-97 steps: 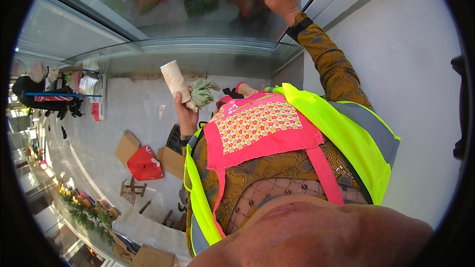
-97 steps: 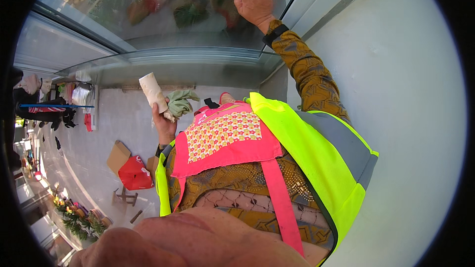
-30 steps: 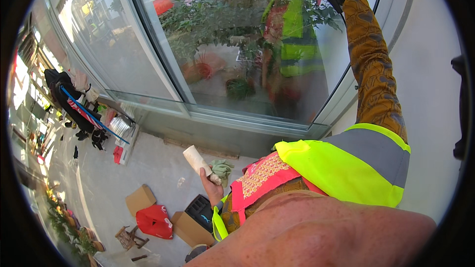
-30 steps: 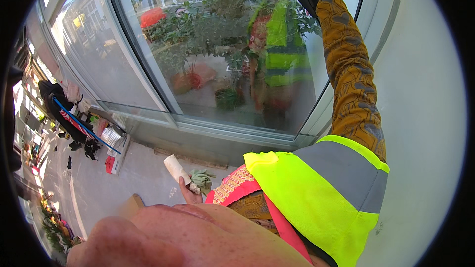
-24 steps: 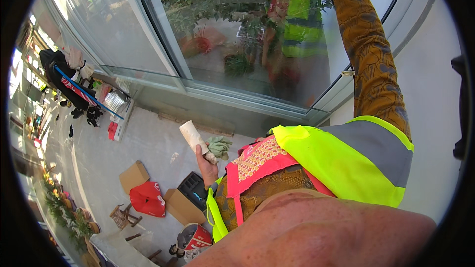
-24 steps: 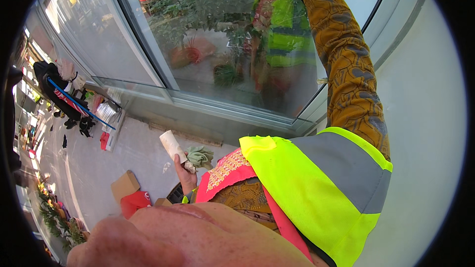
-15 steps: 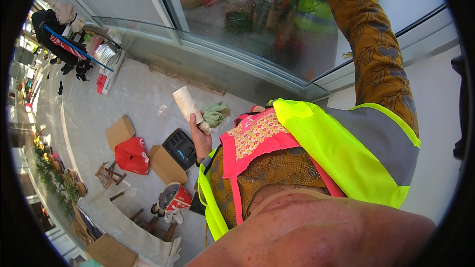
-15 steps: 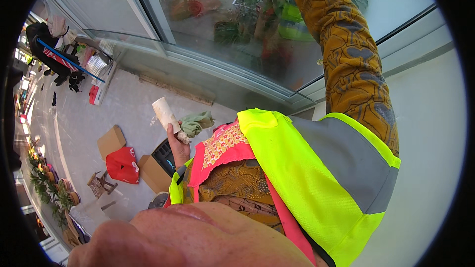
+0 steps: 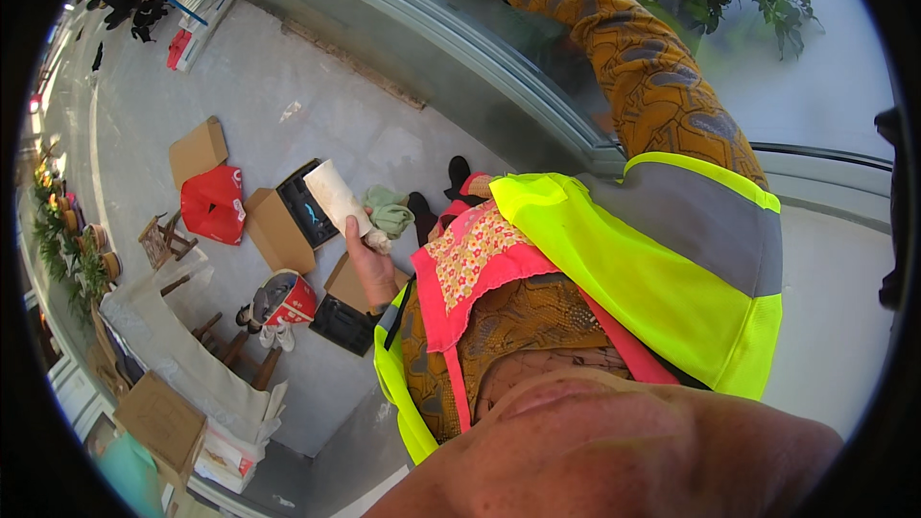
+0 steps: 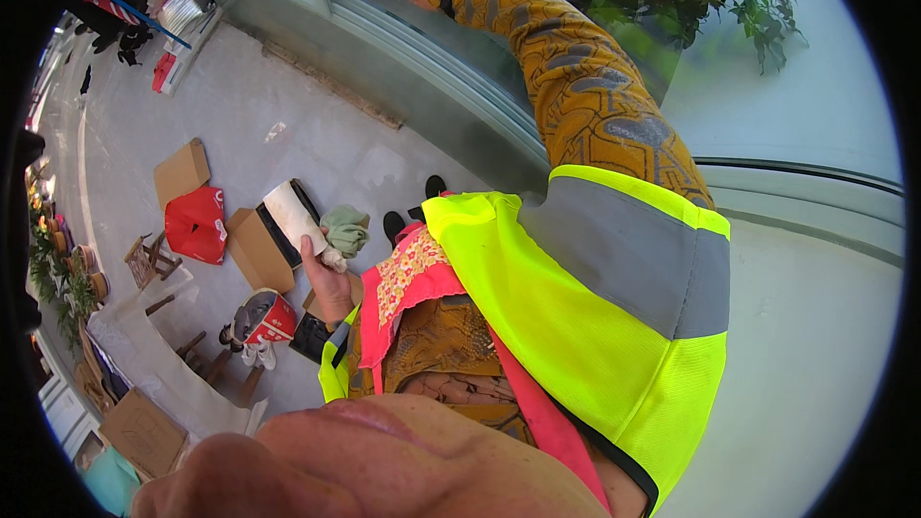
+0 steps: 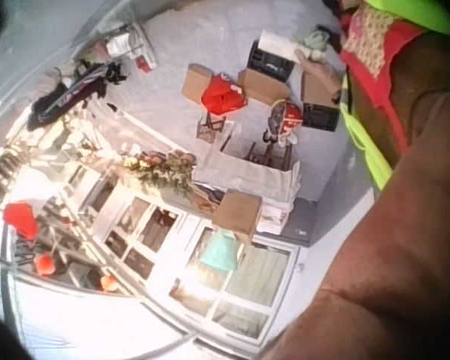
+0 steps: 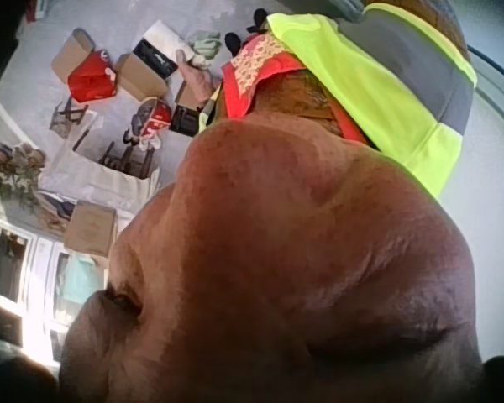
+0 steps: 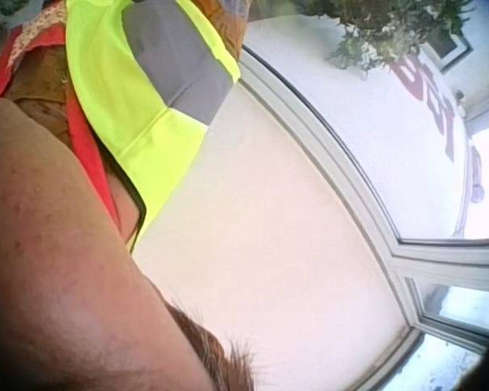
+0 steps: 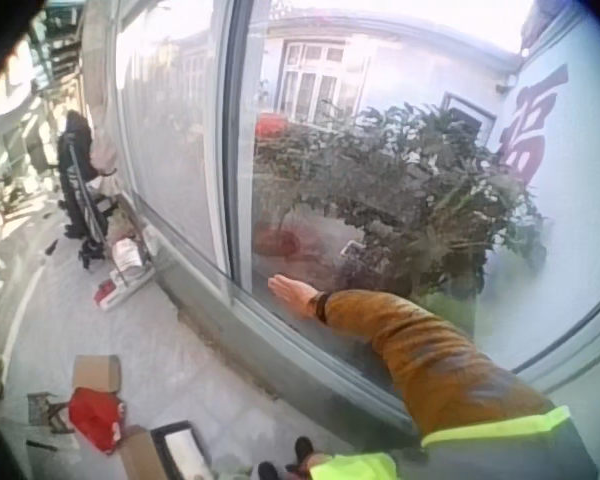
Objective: The person wipes a large glass window with a cloth, moving from the upper sections downward and across the surface. They hold a roll of paper towels in the other hand and occasionally switch hands while continuing to wipe different areas of the window.
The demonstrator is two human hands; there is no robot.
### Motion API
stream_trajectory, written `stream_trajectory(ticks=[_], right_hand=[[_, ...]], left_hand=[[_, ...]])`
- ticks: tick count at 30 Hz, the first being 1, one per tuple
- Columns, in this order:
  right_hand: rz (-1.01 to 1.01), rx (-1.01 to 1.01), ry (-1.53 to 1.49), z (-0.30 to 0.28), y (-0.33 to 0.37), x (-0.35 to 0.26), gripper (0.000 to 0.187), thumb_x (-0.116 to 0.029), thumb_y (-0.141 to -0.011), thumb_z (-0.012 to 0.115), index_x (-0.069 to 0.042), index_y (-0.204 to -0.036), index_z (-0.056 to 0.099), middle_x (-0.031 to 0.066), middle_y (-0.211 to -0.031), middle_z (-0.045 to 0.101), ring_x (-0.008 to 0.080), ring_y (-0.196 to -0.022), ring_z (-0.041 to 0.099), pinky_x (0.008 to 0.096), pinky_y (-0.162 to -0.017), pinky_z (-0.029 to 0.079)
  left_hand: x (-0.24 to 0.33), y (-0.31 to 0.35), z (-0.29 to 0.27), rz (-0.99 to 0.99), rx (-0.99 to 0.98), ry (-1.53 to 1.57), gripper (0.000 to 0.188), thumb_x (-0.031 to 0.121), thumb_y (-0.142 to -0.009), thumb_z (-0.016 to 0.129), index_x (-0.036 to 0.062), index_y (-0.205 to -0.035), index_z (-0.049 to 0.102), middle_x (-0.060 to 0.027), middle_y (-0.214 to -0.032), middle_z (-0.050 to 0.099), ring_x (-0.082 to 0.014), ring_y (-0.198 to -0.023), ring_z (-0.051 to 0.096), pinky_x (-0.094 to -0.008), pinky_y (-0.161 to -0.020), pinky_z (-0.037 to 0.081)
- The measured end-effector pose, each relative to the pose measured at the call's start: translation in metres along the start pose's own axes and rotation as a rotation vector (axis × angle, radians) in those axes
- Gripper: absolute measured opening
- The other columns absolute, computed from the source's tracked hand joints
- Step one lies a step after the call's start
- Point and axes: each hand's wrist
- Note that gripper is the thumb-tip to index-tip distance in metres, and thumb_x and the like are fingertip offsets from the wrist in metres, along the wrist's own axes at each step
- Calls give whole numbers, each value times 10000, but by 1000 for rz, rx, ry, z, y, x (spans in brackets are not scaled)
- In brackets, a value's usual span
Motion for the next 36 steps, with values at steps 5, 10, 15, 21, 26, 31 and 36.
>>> stream_trajectory(ticks=[5,10,15,21,26,31,36], right_hand=[[-357,-78,-5,11,31,-75,682,-545,-1014,367,-199,-1585,232,2,-1670,101,252,-1540,-10,524,-1241,-67],[-489,-95,40,-13,107,-92,600,-521,-975,444,-235,-1503,439,-9,-1616,299,248,-1534,78,571,-1229,-78],[-686,-177,90,-26,175,-110,669,-522,-971,431,-208,-1554,337,41,-1643,219,276,-1536,71,579,-1222,-91],[-831,-91,-238,-23,297,-132,676,-467,-1008,366,-128,-1579,244,66,-1651,184,252,-1541,59,564,-1229,-63],[-1143,-370,-66,-8,406,-180,610,-401,-1036,346,-134,-1575,248,4,-1665,143,220,-1543,46,538,-1236,-71],[-974,-356,-337,0,429,-163,595,-443,-1037,343,-203,-1576,264,-51,-1662,153,208,-1543,26,514,-1240,-69],[-342,-284,-561,-42,387,-57,556,-187,-995,416,-171,-1542,323,-3,-1670,127,147,-1539,54,378,-1274,-14]], left_hand=[[-3,16,-9,-5,104,-23,491,453,-967,588,19,-1196,583,-86,-1057,658,-211,-952,645,-343,-841,525],[0,9,-6,-36,88,-5,515,421,-960,613,-5,-1245,566,-95,-1090,646,-212,-1002,635,-333,-875,520],[11,0,6,-38,-15,-80,463,423,-982,576,19,-1208,578,-79,-1030,659,-189,-937,639,-315,-812,519],[16,-4,11,-19,-50,-44,480,425,-954,615,17,-1207,597,-74,-1045,661,-182,-935,636,-312,-805,515],[9,-16,4,-38,-89,-10,467,423,-959,610,20,-1195,599,-75,-1047,658,-188,-940,634,-316,-807,514],[2,-41,-2,-47,-138,-2,454,422,-962,607,17,-1169,610,-78,-1047,653,-203,-967,627,-339,-850,508],[3,-74,2,-144,-273,39,483,448,-953,617,8,-1151,620,-85,-1064,651,-218,-1002,627,-350,-899,500]])
Point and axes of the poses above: each hand's wrist, its own y-axis away from the middle knuckle, its own z-axis out of the palm, x = y × z
